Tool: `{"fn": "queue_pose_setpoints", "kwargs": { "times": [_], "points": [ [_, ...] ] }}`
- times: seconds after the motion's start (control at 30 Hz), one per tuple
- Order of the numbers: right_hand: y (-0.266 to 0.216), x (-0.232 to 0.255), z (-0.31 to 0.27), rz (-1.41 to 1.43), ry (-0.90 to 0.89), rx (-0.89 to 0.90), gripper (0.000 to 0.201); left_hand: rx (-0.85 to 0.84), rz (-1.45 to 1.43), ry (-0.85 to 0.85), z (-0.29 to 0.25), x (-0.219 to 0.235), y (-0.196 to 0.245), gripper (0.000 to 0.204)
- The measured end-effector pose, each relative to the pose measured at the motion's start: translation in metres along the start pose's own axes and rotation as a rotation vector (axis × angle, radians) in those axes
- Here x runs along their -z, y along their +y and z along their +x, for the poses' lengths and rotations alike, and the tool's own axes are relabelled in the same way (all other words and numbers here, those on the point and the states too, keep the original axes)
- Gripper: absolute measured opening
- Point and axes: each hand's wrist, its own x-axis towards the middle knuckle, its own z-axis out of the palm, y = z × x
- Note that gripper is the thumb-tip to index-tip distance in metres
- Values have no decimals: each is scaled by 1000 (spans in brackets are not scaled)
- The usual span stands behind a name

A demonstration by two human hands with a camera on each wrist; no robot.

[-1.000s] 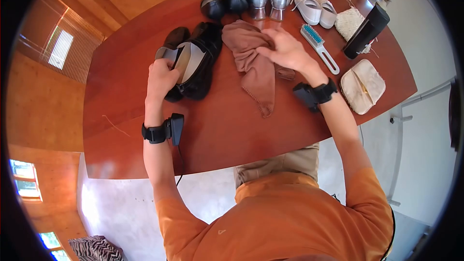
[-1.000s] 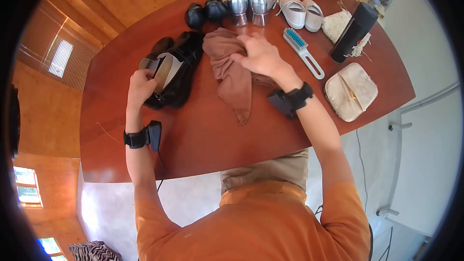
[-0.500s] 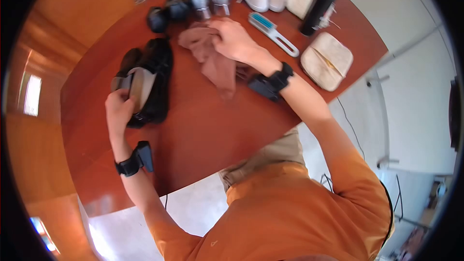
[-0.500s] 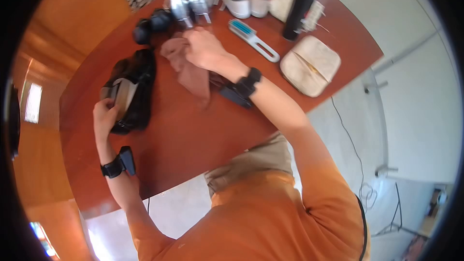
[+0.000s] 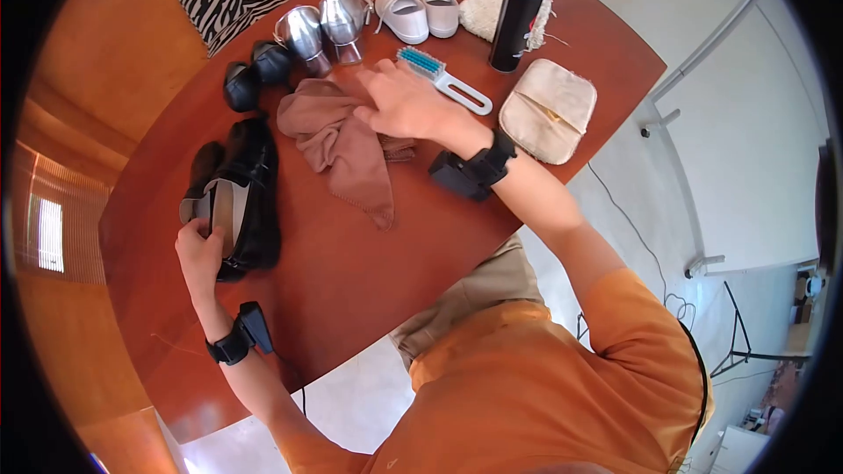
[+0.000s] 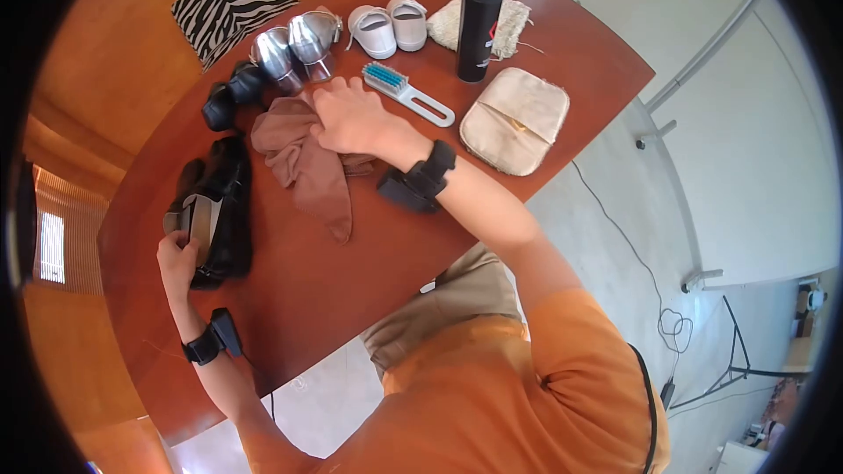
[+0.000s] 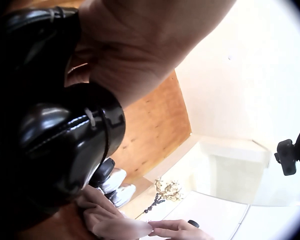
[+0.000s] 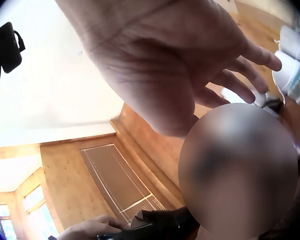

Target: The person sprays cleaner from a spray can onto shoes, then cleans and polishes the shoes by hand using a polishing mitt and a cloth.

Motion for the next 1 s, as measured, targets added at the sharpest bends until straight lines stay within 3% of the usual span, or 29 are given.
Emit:
{"fn": "queue_pose_setpoints", "kwargs": {
  "times": [0.07, 0.2, 0.3, 0.33, 0.4, 0.43, 0.47, 0.57, 0.7, 0.8, 0.83, 0.87, 0.93, 1.0],
  "points": [
    [13, 11, -4, -78, 26, 25, 50, 53, 55, -35, 1, 4, 4, 25],
    [36, 54, -21, -161, -11, -248, 40, 80, 29, -31, -1, 4, 8, 24],
    [60, 86, -35, -136, 214, -508, 39, 24, -24, 38, -4, 0, 2, 23],
    [61, 100, -39, -112, 292, -639, 39, 7, -12, 32, -4, -1, 1, 22],
    [88, 91, -41, 3, 883, -554, 42, -16, -5, 46, -2, 3, 5, 22],
    [100, 87, -36, 64, 986, -536, 63, -21, -15, 26, -4, 4, 10, 21],
    [110, 79, -27, 65, 995, -530, 63, -27, -23, 1, -6, 6, 13, 20],
    [136, 55, -2, 124, 1003, -623, 102, -16, 22, -48, -10, 17, 26, 24],
    [157, 39, 7, 316, 1061, -500, 99, -59, 103, -37, -10, 27, 24, 33],
    [158, 44, 7, 368, 961, -557, 68, -153, -24, 88, -11, 32, 24, 30],
    [153, 46, 7, 309, 1076, -510, 51, -146, -21, 88, -13, 37, 31, 30],
    [149, 51, 6, 311, 1070, -505, 51, -207, -22, 127, -15, 45, 43, 29],
    [123, 74, -6, 371, 1032, -314, 44, -255, -17, 165, -17, 53, 64, 29],
    [84, 100, -22, 480, 921, -211, 37, -345, -322, 209, -19, 55, 84, 31]
  ]
}}
